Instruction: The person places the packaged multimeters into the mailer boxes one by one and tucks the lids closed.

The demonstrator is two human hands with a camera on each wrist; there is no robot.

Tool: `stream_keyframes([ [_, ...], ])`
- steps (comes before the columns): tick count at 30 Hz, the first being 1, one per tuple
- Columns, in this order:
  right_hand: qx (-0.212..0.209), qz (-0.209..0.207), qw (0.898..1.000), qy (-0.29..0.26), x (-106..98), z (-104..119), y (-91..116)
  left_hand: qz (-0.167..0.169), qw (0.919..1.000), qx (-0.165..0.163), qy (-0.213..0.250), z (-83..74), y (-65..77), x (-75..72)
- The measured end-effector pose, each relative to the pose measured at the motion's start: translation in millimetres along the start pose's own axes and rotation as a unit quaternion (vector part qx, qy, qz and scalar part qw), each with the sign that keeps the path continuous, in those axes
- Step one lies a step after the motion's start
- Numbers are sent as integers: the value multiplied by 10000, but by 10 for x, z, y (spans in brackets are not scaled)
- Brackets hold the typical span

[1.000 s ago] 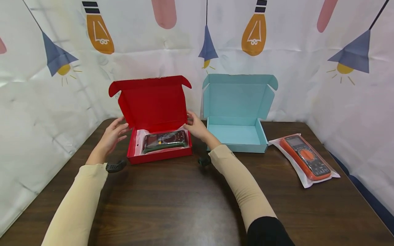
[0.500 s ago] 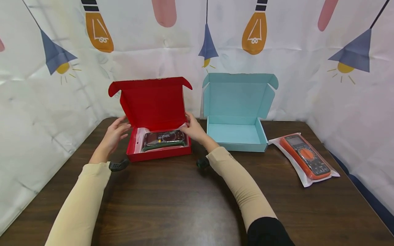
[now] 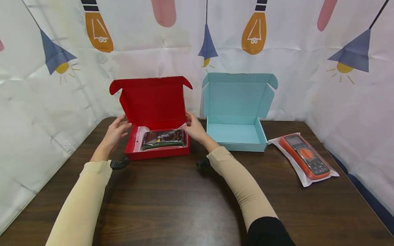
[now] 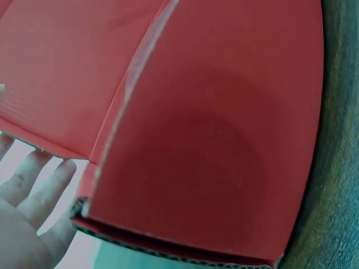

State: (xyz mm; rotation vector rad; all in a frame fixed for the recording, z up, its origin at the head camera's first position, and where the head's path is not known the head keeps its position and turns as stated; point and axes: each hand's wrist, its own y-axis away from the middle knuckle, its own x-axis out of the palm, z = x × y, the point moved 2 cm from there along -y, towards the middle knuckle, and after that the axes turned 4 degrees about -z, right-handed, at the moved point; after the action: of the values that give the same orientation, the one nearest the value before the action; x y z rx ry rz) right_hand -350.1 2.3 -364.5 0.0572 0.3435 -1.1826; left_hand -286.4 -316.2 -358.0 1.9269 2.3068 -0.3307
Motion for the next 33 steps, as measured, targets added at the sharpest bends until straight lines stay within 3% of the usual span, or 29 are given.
stream_keyframes([
  [4, 164, -124, 9996, -212, -42, 38, -23, -562, 9970, 156, -501, -60, 14, 15],
  [9, 276, -180, 9991, -274, -28, 37, -22, -1456, 9863, 153, -757, -139, -15, 59],
  [14, 160, -350, 9992, -75, 25, 13, -1, -1763, 9809, -4, -821, -153, -50, 97],
  [17, 126, -422, 9990, -104, 42, 3, 20, -1636, 9836, -88, -753, -135, -63, 112],
  [24, 3, -570, 9981, -251, 85, -32, 72, -928, 9953, -190, -223, -68, -96, 83],
  [33, -72, -723, 9969, -311, 123, -93, 129, -463, 9986, -185, 173, 15, -107, 46],
])
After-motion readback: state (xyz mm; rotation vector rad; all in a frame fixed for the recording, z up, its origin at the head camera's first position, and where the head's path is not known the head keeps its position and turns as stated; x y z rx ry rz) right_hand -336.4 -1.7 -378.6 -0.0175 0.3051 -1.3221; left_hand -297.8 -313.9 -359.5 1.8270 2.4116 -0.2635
